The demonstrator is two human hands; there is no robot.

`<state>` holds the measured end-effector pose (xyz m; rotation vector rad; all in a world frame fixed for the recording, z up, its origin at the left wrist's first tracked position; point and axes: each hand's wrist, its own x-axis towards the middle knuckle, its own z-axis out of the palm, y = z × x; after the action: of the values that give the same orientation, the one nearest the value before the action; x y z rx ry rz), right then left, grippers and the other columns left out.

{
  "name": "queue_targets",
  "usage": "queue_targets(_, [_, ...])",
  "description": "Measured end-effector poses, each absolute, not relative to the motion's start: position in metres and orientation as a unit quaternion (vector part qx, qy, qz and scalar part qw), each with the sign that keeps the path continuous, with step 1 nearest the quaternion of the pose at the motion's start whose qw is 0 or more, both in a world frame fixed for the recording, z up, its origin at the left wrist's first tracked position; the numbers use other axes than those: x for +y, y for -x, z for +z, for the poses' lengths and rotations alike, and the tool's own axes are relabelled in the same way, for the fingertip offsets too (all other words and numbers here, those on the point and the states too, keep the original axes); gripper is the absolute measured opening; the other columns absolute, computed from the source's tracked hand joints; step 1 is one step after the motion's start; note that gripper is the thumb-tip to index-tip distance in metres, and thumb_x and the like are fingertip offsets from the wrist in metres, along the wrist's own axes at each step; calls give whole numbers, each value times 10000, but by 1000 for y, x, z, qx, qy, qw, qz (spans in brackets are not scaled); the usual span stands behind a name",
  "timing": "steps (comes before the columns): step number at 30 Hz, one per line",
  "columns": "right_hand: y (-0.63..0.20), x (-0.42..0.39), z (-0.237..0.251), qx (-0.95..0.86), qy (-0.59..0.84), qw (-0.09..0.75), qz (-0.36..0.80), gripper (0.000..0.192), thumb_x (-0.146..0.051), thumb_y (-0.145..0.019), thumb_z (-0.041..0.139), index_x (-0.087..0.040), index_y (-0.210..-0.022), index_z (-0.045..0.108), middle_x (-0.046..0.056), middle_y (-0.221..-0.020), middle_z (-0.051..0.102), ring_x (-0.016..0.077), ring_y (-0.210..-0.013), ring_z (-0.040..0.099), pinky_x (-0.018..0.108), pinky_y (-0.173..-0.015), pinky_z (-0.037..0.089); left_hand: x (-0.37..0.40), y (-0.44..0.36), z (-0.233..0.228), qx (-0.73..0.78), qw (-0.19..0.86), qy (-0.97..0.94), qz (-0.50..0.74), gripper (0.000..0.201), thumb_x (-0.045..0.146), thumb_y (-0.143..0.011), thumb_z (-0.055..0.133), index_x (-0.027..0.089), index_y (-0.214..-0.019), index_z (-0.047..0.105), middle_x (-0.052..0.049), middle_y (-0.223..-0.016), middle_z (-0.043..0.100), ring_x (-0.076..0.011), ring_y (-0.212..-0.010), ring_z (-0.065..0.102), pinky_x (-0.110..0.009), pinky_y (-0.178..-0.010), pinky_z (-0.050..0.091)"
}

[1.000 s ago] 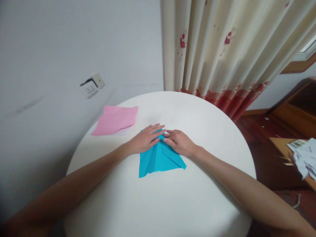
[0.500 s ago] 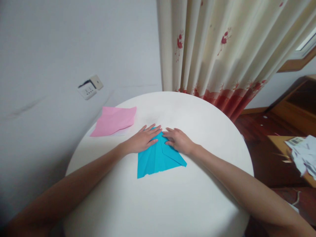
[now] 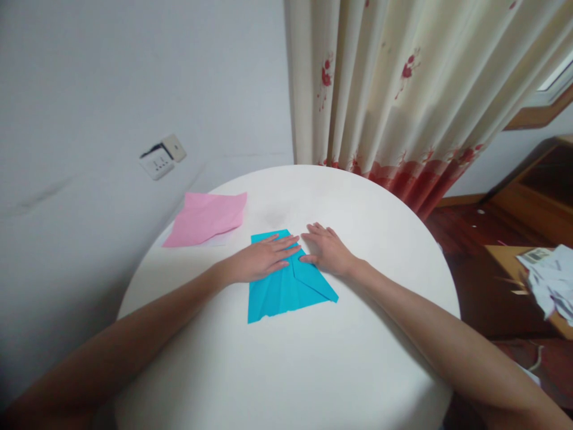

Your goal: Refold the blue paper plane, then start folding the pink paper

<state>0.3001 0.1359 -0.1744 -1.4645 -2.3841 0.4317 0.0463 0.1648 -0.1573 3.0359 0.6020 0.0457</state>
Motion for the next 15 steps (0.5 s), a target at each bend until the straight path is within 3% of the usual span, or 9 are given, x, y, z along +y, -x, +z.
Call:
queue_targets(6, [-311,136,-165,-836,503,90,198,973,-691,-802,663,-249,-1578,278,165,-1646,150,353,-1524,68,617,-1198,102,165,-43,-161,233,57,-971,8,557,520,-1055,238,315,-1572,227,-33,-1661,111,-236,-1538,67,-459,-1239,97])
queue_targets(11, [-331,131,-157,-845,480,23,235,1298,-694,-600,819,-340,-1603,76,104,-1670,4,389,-1513,-35,625,-1203,9,164,-44,-159,243,71,-967,-2,565,530,-1054,216,328,-1581,186,-20,-1664,98,-235,-1540,49,-462,-1238,82])
queue_targets(15, [-342,125,-152,-854,465,-17,234,1389,-651,-529,874,-355,-1599,39,90,-1670,-16,413,-1504,-52,654,-1192,-5,163,-44,-156,245,73,-967,-6,576,531,-1054,207,314,-1586,167,-30,-1661,115,-236,-1539,59,-463,-1237,91])
